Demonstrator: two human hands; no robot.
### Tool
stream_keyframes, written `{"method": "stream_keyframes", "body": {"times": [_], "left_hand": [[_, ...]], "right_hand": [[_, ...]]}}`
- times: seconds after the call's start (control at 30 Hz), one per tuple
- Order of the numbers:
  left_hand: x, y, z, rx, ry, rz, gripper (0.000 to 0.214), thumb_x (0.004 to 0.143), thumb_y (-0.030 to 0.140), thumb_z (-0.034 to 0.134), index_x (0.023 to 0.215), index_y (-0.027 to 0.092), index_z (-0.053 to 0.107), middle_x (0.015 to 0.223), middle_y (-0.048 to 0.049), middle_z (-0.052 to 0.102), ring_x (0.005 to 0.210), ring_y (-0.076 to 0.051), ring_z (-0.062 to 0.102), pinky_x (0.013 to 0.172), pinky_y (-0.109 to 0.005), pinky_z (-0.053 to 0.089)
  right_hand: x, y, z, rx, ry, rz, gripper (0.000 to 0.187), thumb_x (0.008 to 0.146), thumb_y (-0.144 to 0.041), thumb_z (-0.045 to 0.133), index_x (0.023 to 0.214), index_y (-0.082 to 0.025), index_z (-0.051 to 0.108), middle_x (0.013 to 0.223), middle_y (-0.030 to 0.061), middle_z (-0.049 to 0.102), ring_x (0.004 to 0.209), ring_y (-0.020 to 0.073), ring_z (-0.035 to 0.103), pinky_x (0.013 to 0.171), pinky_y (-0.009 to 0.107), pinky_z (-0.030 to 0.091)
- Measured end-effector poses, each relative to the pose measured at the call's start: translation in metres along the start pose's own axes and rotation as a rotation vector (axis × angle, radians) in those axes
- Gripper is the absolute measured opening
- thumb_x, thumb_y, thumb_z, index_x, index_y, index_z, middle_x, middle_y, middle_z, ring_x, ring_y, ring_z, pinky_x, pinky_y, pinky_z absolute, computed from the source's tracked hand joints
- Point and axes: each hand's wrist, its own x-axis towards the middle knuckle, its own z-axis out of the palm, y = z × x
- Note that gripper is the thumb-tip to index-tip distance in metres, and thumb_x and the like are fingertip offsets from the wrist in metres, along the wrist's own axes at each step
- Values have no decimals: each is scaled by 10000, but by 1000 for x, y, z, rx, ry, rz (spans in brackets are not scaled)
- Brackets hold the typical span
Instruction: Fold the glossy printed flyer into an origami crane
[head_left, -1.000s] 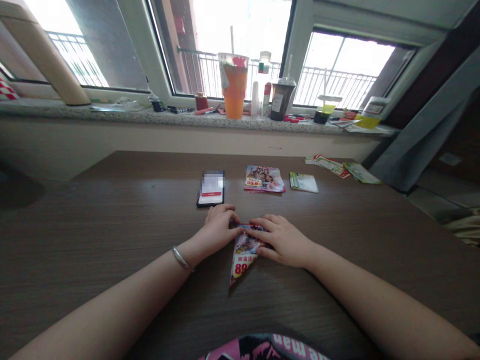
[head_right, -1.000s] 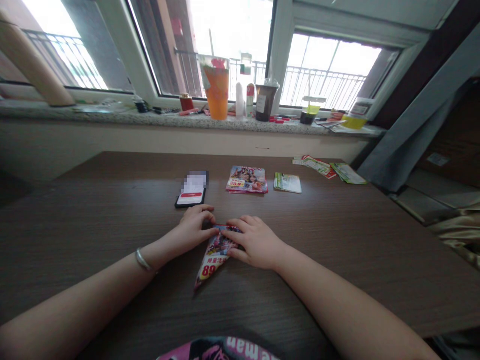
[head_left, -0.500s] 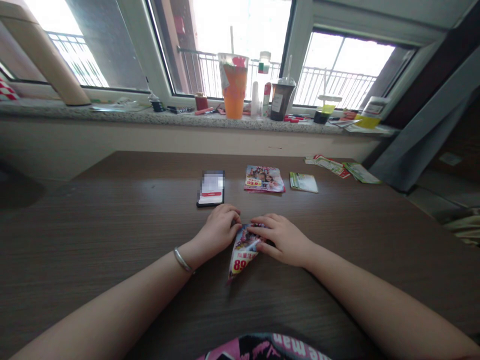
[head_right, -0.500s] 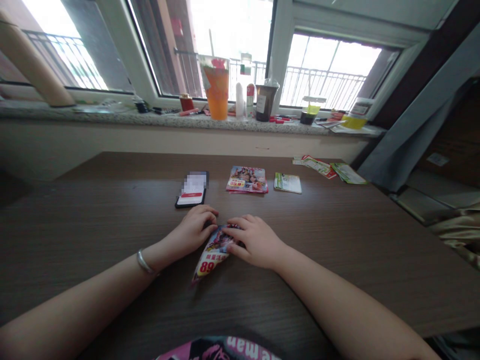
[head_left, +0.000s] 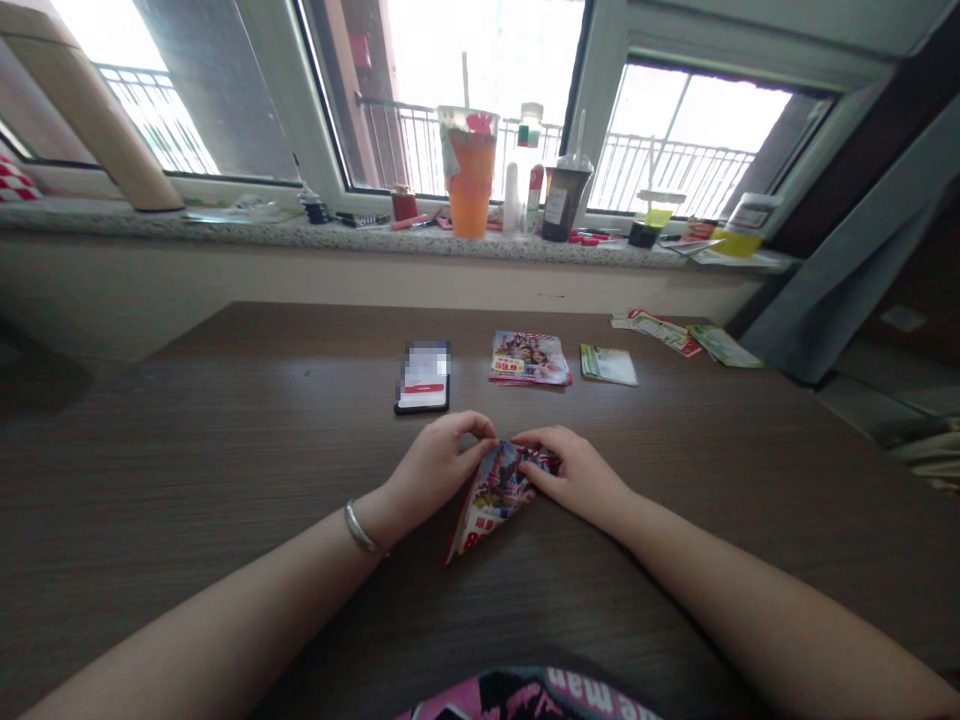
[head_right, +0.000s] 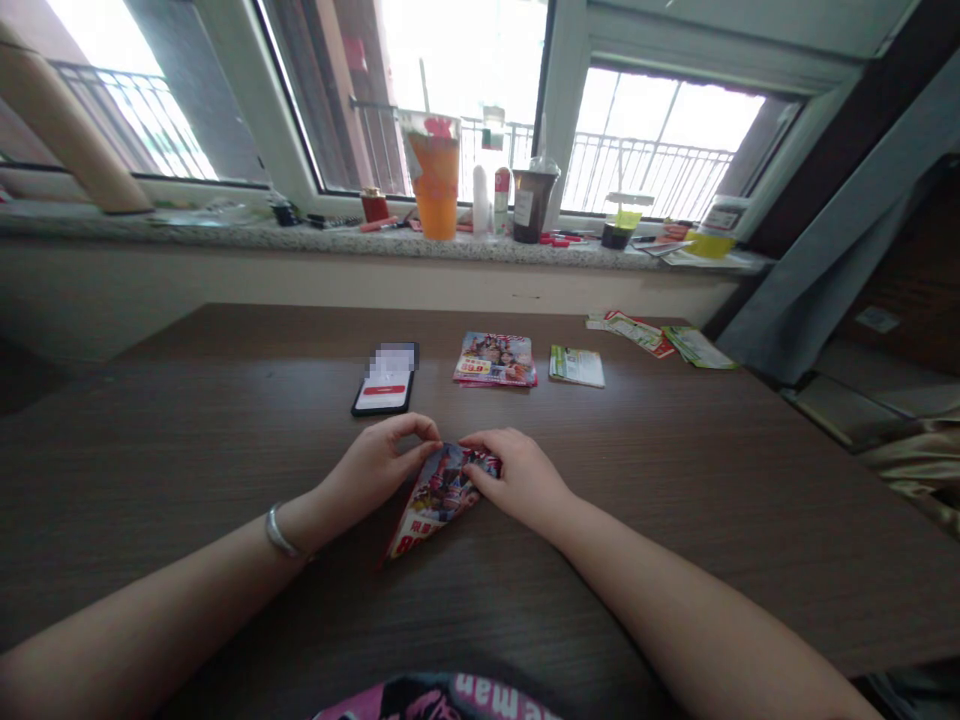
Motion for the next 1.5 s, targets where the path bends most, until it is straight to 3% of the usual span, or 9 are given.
{"method": "stream_keyframes", "body": {"times": [0.27,0.5,0.73,0.97,1.23,1.5], "left_hand": [[-5,7,6,-193,61,-21,99,855,261,597,916,193,560,842,15,620,790,-129,599,747,-253,475],[-7,10,8,-240,47,-34,119,861,290,605,902,188,559,845,6,616,786,-125,605,746,-257,495],[-9,12,8,-280,55,-52,120,869,307,608,893,192,589,840,12,631,770,-117,612,712,-234,500],[-9,17,7,-266,75,-86,213,861,392,618,834,183,584,772,10,623,698,-121,599,630,-227,491],[-10,21,7,-224,79,-64,187,859,356,617,817,176,591,756,10,627,686,-116,599,638,-222,496],[-11,22,9,-321,42,-132,190,867,363,600,851,174,583,779,2,644,683,-121,617,613,-222,511]], "right_hand": [[-1,-1,4,190,123,63,72,831,-192,619,844,-200,690,809,20,673,786,164,604,735,287,449],[-1,1,6,311,227,113,68,811,-235,632,816,-193,685,762,10,625,695,142,539,649,261,408],[0,-1,8,424,211,169,123,795,-284,623,833,-186,685,746,12,601,653,139,508,612,262,391],[-2,-5,7,403,213,180,139,808,-308,617,818,-182,677,732,7,603,656,137,518,617,258,398],[-2,-5,8,416,226,201,123,796,-294,646,812,-178,686,722,4,598,622,125,502,583,248,399],[-2,-4,9,388,231,171,121,800,-295,636,805,-182,680,732,14,601,648,131,510,584,242,415]]}}
